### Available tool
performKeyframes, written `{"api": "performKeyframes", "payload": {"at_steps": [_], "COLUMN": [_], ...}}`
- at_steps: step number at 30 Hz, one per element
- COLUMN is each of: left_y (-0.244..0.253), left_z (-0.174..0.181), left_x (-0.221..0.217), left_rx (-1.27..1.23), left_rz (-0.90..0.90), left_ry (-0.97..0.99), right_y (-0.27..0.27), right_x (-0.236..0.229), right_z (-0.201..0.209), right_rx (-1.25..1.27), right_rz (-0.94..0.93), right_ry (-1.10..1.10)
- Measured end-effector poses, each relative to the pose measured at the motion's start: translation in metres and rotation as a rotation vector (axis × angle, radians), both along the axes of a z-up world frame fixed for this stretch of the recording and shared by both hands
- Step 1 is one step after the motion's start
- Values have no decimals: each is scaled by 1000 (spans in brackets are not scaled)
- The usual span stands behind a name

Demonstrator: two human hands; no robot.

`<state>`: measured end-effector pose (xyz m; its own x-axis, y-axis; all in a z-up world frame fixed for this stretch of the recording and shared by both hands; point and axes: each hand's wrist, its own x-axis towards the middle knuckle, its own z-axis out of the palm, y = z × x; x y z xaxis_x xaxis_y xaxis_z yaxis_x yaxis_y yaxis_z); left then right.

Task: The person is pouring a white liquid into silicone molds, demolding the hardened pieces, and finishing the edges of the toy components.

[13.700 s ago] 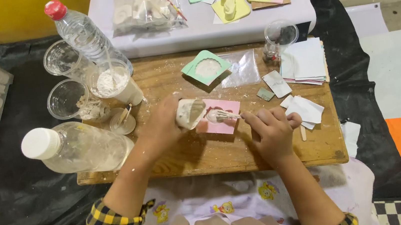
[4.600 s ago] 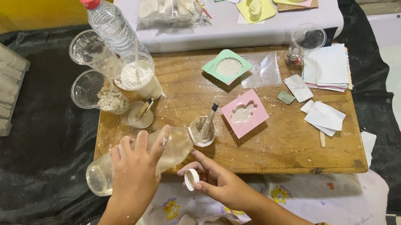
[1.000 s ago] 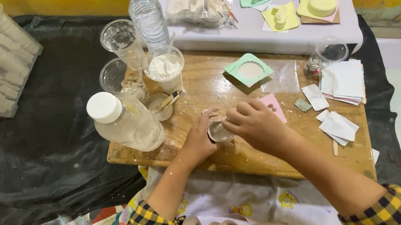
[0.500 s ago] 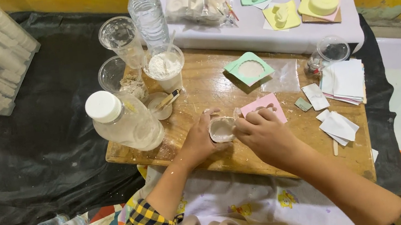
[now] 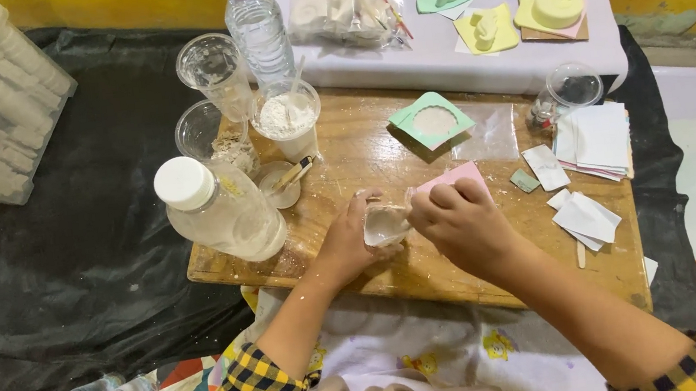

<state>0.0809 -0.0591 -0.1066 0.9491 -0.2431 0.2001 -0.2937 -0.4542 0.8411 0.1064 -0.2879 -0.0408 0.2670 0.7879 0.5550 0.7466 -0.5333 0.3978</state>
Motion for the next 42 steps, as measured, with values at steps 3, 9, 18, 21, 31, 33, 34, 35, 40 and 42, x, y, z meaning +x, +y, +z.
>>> {"api": "performKeyframes", "payload": {"at_steps": [3, 9, 18, 21, 31, 33, 34, 35, 40, 42], "left_y": [-1, -2, 0, 0, 1, 1, 1, 1, -1, -1], "left_z": [11, 5, 5, 11, 3, 4, 2, -1, 5, -1], "left_x": [-3, -1, 0, -2, 0, 0, 1, 3, -1, 0], "left_rx": [-4, 47, 52, 33, 53, 65, 63, 57, 25, 49], "left_rz": [-2, 0, -16, -18, -9, -25, -27, -30, -21, -14], "left_ry": [-45, -33, 29, -8, -27, -24, -23, -37, -72, -76], "right_y": [1, 28, 14, 3, 33, 26, 21, 17, 5, 12], "right_x": [-13, -8, -5, -17, -10, -5, -7, -9, -17, -21], "right_z": [13, 2, 13, 9, 15, 11, 13, 15, 12, 21], "right_rx": [5, 132, 37, 6, 103, 116, 114, 93, 44, 70], "right_rz": [2, 32, -93, -70, -100, -128, -129, -139, -123, -78], "right_ry": [55, 29, -117, 15, -55, -104, -103, -110, -50, 49]}}
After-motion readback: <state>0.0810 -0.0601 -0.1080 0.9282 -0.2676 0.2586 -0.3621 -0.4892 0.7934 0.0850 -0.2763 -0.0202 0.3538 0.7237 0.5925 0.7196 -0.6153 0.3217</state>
